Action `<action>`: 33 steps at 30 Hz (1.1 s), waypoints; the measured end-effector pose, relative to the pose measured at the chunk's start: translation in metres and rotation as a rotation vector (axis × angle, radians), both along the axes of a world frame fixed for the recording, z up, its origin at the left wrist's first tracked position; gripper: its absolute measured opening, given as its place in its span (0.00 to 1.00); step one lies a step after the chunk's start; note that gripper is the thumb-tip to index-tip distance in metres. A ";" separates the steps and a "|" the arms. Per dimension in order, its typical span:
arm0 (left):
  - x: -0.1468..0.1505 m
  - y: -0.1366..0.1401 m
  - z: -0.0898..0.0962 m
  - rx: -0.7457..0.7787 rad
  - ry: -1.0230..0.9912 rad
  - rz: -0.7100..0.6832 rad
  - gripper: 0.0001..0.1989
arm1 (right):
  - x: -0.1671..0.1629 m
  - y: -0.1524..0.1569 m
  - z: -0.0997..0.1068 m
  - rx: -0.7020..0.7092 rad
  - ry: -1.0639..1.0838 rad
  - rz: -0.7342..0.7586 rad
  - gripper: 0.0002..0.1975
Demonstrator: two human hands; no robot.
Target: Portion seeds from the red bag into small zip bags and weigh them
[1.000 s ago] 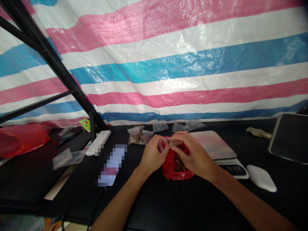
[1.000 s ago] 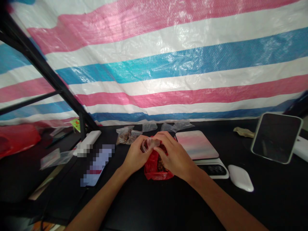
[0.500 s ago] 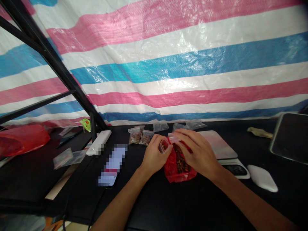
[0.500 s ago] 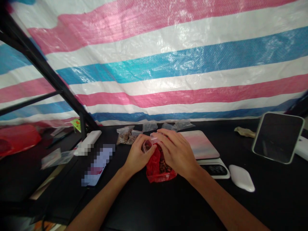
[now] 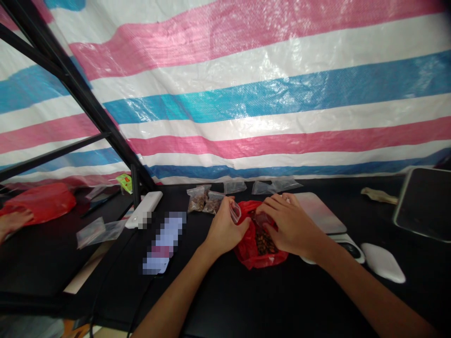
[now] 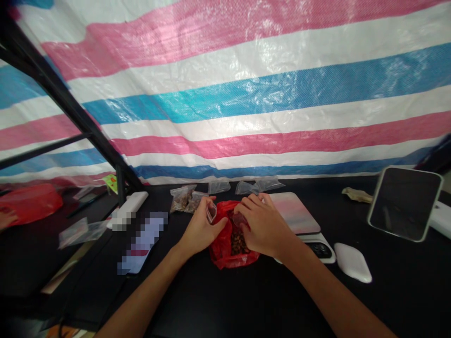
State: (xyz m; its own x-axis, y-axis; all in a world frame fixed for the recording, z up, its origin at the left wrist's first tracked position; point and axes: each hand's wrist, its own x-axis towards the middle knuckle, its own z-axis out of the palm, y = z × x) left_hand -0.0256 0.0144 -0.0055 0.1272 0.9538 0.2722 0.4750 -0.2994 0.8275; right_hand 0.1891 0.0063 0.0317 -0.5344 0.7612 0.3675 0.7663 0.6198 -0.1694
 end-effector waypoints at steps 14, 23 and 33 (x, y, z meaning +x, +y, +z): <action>0.004 0.006 0.003 -0.368 -0.633 -0.147 0.20 | 0.001 0.006 -0.014 -0.058 0.030 -0.092 0.07; 0.000 0.009 -0.002 -0.411 -0.734 -0.094 0.17 | -0.010 0.000 -0.021 -0.045 0.032 -0.082 0.13; -0.007 0.017 -0.008 0.172 -0.146 0.003 0.05 | -0.010 0.006 -0.017 -0.033 0.323 -0.119 0.14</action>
State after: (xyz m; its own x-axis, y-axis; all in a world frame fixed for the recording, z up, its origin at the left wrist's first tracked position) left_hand -0.0325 0.0311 -0.0131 0.0714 0.8923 0.4458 0.3551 -0.4404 0.8246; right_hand 0.1793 0.0119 0.0147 -0.3008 0.8254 0.4778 0.7364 0.5193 -0.4336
